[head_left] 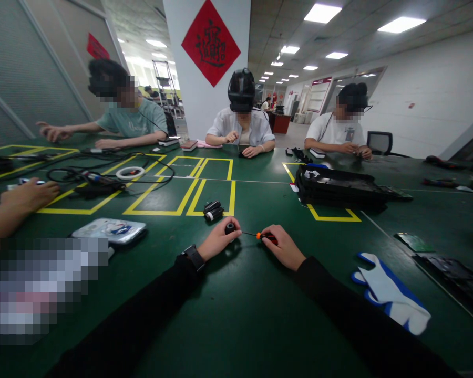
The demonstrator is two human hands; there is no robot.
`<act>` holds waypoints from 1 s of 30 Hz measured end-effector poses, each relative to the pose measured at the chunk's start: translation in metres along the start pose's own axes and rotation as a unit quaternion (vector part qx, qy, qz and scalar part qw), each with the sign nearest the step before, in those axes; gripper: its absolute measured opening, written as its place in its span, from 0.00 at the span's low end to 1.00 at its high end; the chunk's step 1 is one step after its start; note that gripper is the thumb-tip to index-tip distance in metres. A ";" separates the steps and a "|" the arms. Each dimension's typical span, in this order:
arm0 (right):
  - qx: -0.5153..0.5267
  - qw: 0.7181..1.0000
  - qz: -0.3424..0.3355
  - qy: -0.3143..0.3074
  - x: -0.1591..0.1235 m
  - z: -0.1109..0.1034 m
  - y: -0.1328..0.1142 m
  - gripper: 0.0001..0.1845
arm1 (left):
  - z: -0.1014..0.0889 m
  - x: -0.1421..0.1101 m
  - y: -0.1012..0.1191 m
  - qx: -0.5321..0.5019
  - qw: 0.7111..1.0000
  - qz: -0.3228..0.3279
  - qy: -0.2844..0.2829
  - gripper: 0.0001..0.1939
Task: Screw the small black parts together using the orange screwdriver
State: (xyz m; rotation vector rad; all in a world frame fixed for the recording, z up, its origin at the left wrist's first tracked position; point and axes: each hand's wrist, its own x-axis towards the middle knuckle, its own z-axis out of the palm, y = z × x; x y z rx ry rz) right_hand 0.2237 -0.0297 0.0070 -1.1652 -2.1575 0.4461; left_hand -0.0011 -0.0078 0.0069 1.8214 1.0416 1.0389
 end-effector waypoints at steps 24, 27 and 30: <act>0.025 1.000 -0.010 0.016 -0.001 -0.001 0.000 0.08 | 0.000 0.000 0.001 0.010 1.000 0.001 0.001 0.09; 0.023 1.000 -0.008 0.014 -0.002 0.000 -0.002 0.09 | 0.000 -0.001 0.001 0.009 1.000 -0.001 0.000 0.10; 0.012 1.000 -0.001 0.011 -0.001 0.000 -0.002 0.07 | 0.000 -0.001 0.000 0.009 1.000 0.002 -0.004 0.10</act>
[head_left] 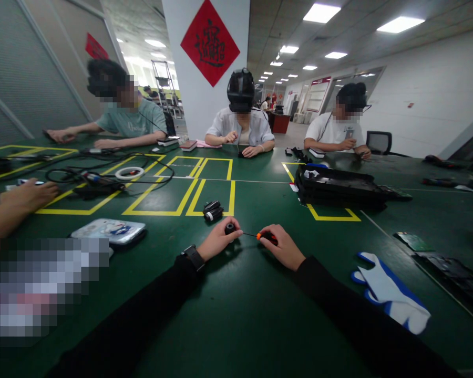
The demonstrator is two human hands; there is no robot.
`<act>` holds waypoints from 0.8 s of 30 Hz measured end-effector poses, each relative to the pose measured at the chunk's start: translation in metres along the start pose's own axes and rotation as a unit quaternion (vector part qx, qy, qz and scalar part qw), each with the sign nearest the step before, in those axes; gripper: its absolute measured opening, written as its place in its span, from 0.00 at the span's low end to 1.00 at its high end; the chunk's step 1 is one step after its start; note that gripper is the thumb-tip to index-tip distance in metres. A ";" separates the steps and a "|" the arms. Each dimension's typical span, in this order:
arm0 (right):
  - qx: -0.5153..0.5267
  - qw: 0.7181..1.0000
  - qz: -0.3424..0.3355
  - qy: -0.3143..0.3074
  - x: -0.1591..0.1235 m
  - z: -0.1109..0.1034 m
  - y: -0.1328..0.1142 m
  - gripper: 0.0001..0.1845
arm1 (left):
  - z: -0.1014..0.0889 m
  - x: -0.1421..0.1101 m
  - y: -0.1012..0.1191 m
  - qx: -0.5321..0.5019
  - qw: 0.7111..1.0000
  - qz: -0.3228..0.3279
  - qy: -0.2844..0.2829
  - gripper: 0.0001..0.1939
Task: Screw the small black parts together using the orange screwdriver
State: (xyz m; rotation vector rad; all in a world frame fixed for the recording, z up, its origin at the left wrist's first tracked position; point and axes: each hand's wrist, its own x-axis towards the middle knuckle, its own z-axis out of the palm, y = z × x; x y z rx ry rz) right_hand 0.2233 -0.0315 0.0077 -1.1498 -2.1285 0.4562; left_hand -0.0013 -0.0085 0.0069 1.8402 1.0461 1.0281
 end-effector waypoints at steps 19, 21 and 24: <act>-0.012 1.000 -0.003 -0.010 0.001 0.000 0.003 0.09 | 0.000 0.001 -0.001 0.002 1.000 0.009 -0.004 0.09; -0.018 1.000 -0.007 -0.016 0.001 -0.001 0.003 0.10 | 0.000 0.001 0.000 0.001 1.000 0.009 -0.005 0.10; -0.014 1.000 -0.014 -0.015 0.000 -0.001 0.003 0.06 | 0.001 0.001 -0.001 -0.001 1.000 0.003 -0.003 0.10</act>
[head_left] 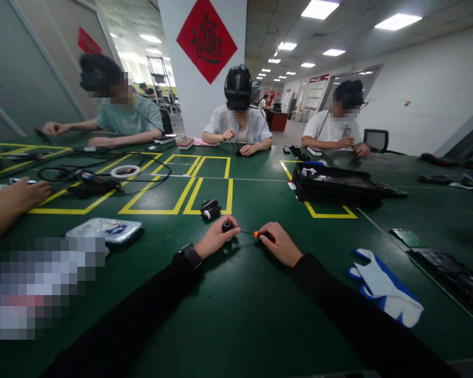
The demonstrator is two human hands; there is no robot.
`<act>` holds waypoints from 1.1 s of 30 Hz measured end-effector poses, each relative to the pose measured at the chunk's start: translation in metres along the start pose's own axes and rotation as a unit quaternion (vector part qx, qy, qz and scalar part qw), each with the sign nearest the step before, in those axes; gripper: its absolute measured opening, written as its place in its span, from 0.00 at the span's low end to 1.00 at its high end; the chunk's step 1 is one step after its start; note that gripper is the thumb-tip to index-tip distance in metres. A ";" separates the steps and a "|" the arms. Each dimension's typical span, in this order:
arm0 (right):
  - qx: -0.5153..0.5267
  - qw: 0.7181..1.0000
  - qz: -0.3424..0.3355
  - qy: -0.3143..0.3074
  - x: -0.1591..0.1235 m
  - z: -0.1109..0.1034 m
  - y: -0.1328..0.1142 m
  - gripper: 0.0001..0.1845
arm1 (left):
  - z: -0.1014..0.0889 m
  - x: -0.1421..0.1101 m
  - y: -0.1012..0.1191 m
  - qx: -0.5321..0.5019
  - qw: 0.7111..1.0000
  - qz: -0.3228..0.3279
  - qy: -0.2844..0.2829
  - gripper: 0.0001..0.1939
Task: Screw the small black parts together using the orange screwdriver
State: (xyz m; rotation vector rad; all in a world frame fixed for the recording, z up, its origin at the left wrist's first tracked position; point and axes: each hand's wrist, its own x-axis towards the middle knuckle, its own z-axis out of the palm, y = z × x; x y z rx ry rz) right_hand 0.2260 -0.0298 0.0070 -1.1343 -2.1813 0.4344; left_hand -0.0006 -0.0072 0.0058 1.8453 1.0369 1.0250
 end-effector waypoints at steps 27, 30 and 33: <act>-0.027 1.000 0.007 0.009 0.001 0.001 -0.005 0.05 | 0.000 0.000 0.002 -0.004 1.000 -0.008 0.009 0.10; -0.001 1.000 0.011 -0.003 0.002 0.000 -0.004 0.07 | 0.000 0.000 0.001 -0.005 1.000 -0.005 0.007 0.10; 0.056 0.998 0.034 0.007 0.001 0.000 -0.003 0.05 | -0.001 0.000 0.001 -0.005 1.000 -0.005 0.008 0.10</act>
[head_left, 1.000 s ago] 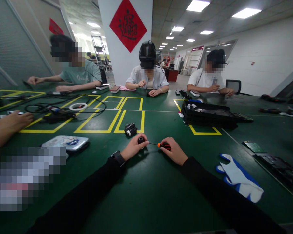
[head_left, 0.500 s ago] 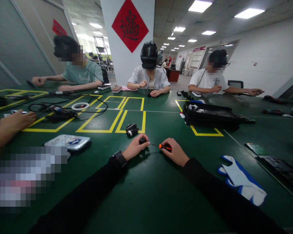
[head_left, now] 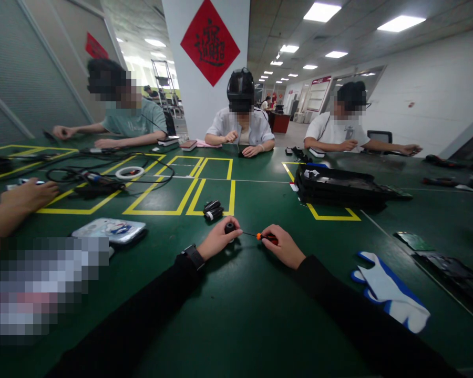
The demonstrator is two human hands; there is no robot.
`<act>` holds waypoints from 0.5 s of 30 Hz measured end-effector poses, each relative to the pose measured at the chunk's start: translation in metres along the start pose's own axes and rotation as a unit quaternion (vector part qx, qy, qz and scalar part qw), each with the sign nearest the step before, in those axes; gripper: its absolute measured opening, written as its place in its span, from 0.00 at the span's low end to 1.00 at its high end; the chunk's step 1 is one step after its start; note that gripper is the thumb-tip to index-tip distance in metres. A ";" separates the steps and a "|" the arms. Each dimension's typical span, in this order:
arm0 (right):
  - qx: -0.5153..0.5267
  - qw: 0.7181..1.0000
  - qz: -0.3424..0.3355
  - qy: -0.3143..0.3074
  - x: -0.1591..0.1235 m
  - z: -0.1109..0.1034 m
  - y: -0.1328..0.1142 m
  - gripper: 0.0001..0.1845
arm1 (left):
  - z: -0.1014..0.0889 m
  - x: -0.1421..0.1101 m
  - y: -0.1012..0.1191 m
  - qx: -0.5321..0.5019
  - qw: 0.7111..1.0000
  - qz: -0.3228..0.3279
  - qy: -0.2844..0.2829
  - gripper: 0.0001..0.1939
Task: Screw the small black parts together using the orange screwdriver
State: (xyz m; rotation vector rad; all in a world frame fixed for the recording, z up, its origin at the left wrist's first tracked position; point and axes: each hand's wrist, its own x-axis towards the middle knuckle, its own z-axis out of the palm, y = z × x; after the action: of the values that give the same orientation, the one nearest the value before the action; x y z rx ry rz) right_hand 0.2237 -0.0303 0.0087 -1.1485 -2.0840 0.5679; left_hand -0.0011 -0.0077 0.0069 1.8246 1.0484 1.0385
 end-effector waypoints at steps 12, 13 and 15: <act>0.368 0.916 0.148 0.064 -0.005 0.006 -0.004 0.13 | -0.001 0.000 -0.001 -0.016 1.000 -0.021 0.004 0.12; 0.403 0.898 0.161 0.071 -0.005 0.008 -0.003 0.13 | 0.000 0.000 -0.001 -0.017 1.000 -0.024 0.005 0.13; 0.450 0.870 0.178 0.095 -0.004 0.010 -0.001 0.12 | 0.000 0.000 -0.001 -0.018 1.000 -0.023 0.003 0.13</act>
State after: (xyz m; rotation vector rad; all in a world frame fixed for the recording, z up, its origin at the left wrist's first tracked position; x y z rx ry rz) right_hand 0.2172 -0.0348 0.0014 -0.9409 -1.1627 1.3562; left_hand -0.0015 -0.0071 0.0062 1.7625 1.0631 1.0296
